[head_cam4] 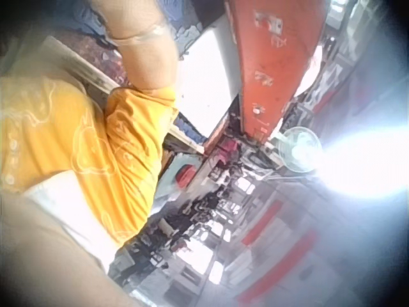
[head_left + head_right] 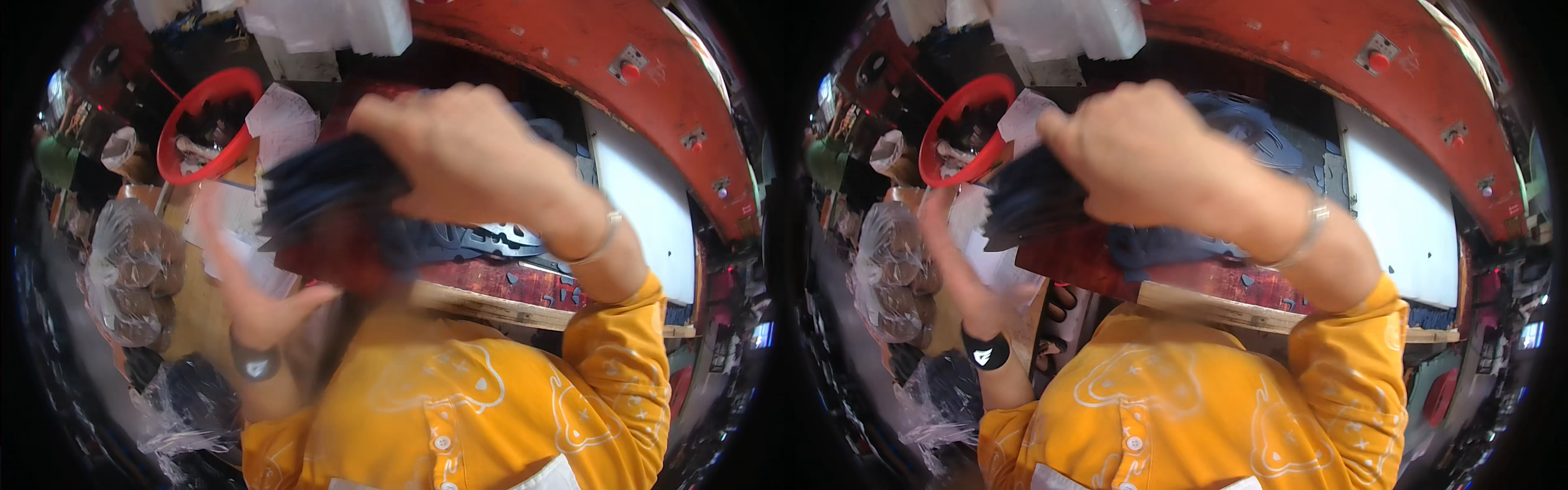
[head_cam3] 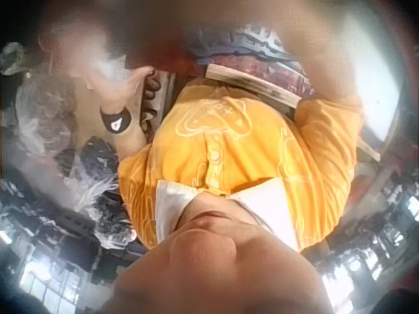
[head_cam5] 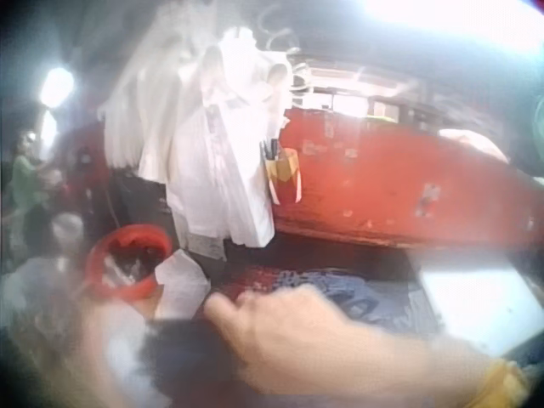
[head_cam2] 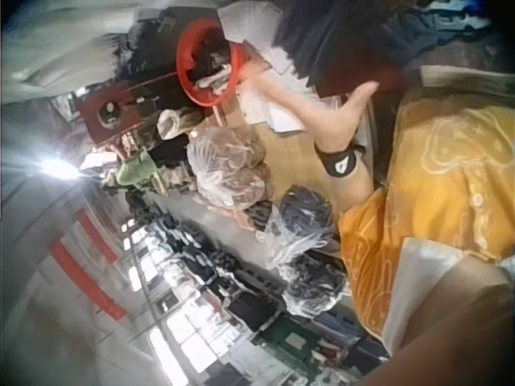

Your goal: The person repeatedly picks up blue die-cut foam pieces, stacks them, and places them into clear plastic bags on a workbench. They also handle a large blue sheet and a wooden template on a red machine, then continue bagging the cutouts.

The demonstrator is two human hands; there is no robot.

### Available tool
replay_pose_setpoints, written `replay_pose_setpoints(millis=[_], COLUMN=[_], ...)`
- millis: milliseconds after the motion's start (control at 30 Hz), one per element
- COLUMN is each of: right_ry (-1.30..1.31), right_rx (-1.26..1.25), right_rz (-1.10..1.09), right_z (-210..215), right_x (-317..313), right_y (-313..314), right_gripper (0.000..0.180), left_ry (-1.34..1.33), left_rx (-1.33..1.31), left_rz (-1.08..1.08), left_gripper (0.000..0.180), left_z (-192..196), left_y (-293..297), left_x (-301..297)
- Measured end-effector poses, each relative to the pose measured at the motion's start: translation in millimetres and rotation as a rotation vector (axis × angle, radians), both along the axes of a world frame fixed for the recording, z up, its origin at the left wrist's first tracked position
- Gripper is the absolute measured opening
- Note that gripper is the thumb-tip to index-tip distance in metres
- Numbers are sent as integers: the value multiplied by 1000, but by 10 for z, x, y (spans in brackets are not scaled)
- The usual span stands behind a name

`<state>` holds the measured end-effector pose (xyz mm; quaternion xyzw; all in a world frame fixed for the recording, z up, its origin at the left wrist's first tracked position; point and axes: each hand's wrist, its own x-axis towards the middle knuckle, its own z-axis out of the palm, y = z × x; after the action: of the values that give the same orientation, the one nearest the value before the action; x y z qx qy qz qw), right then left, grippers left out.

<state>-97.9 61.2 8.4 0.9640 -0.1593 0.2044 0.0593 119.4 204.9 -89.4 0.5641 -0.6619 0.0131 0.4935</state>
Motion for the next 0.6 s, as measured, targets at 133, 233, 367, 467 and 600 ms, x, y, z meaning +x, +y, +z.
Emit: replay_pose_setpoints(millis=[133, 233, 367, 467, 600], right_ry=[253, 204, 600, 344, 115], right_rx=[161, 129, 540, 500, 336], right_rz=[68, -34, -248, -95, 194], right_z=[-648, -697, -419, -197, -504], right_x=[330, 98, 50, 93, 433], right_y=[104, 49, 6, -21, -154], right_gripper=[77, 95, 85, 85, 93], left_ry=[55, 122, 175, 145, -56], left_rx=[464, 426, 415, 282, 325], left_rz=[-89, -144, -116, 19, 139], left_gripper=[86, 70, 61, 67, 94], left_z=[-566, -724, -545, -324, -394], left_y=[-149, -161, -55, 113, 82], left_x=[181, 245, 194, 275, 406])
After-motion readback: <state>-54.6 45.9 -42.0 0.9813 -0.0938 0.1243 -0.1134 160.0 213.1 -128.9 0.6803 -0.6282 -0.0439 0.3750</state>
